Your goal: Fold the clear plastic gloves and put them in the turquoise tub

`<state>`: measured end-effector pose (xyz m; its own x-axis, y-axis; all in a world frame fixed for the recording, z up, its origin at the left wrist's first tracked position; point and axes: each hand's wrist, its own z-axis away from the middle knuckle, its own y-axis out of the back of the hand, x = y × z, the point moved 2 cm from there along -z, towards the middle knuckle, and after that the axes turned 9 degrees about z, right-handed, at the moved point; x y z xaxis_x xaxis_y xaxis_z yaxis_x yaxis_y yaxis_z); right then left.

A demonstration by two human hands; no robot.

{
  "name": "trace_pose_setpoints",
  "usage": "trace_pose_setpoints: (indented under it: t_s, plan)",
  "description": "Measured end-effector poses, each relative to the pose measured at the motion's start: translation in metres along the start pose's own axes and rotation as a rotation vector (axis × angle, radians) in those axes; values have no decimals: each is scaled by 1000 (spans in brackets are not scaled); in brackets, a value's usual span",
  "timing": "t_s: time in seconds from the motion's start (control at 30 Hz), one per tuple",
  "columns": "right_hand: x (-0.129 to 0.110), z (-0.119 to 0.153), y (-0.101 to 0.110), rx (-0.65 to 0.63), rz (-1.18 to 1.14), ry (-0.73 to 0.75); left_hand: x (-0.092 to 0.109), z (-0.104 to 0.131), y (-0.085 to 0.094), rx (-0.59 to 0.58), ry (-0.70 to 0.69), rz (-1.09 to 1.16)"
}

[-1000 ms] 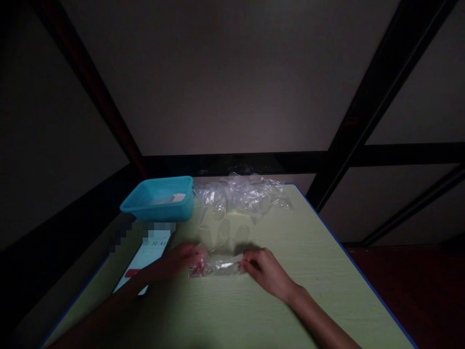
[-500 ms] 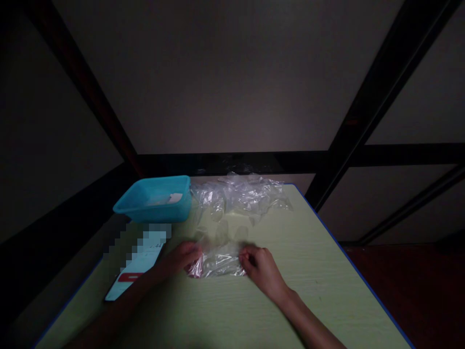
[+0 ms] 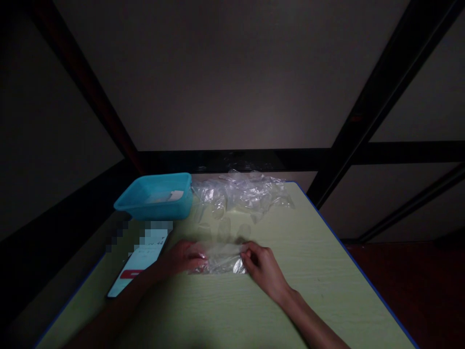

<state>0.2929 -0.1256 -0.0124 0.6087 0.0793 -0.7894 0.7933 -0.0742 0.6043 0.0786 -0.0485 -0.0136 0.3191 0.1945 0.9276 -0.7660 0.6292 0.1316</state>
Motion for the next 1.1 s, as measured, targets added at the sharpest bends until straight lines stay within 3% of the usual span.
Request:
trace_pose_setpoints:
  t_s: [0.17,0.4,0.6,0.9,1.1]
  plan:
    - [2,1,-1,6,-13,-10,-6,2,2,90,13,-18]
    - [3,2,-1,8,-16,-14,-12,-7,-8,-98,-14,167]
    - [2,1,0,0,-10,-3,-10,-5,-13,-144,-21,309]
    - [4,1,-2,33,16,-20,-12,-7,-11,-100,-5,367]
    - [7,0,-1,47,35,-18,-8,-6,-5,52,-54,311]
